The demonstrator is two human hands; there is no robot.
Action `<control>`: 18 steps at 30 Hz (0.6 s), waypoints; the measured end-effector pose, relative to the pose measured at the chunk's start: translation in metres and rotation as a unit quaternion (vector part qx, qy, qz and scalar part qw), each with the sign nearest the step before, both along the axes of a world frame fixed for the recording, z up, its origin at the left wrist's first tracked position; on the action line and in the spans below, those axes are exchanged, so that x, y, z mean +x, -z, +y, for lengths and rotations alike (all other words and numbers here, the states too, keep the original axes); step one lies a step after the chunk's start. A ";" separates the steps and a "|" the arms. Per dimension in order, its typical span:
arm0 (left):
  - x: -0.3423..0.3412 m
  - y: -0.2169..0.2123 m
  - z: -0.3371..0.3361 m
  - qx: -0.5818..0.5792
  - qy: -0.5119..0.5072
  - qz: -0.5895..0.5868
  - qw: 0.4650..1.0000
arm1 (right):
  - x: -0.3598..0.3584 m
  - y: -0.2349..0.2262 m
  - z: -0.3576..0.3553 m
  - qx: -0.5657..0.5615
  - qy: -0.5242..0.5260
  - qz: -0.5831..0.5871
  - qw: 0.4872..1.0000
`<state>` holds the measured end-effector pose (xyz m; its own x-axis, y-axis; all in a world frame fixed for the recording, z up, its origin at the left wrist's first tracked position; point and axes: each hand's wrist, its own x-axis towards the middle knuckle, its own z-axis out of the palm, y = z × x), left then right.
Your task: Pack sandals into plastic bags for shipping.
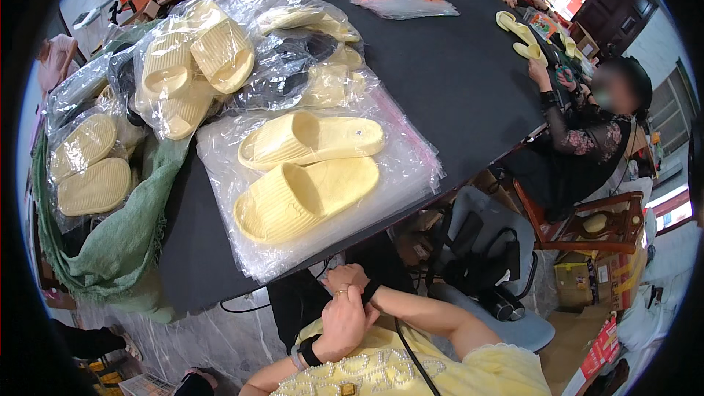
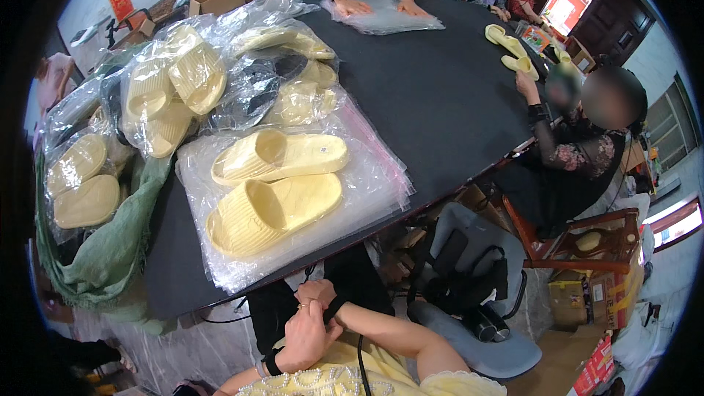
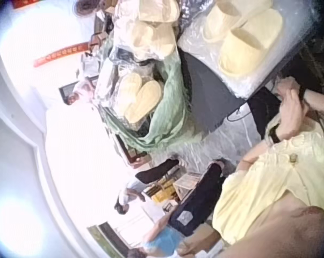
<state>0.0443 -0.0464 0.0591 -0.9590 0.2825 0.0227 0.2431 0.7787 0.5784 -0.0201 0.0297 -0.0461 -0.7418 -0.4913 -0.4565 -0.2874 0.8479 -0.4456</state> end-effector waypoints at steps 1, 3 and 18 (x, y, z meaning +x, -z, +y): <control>0.001 -0.001 0.001 -0.018 -0.009 -0.034 0.999 | 0.006 0.010 0.001 0.002 0.003 0.001 1.000; -0.001 0.014 -0.004 -0.015 -0.012 -0.054 0.998 | 0.012 0.031 0.003 -0.050 0.057 0.080 0.994; -0.001 0.034 -0.030 0.147 -0.062 -0.078 0.984 | 0.038 0.034 0.006 -0.157 0.311 -0.197 0.916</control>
<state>0.0438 -0.0760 0.0253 -0.9840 0.1660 -0.0644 0.0470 0.5909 0.8054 0.0177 0.0354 -0.0797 -0.7304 -0.1816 -0.6584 0.4445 0.6055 -0.6601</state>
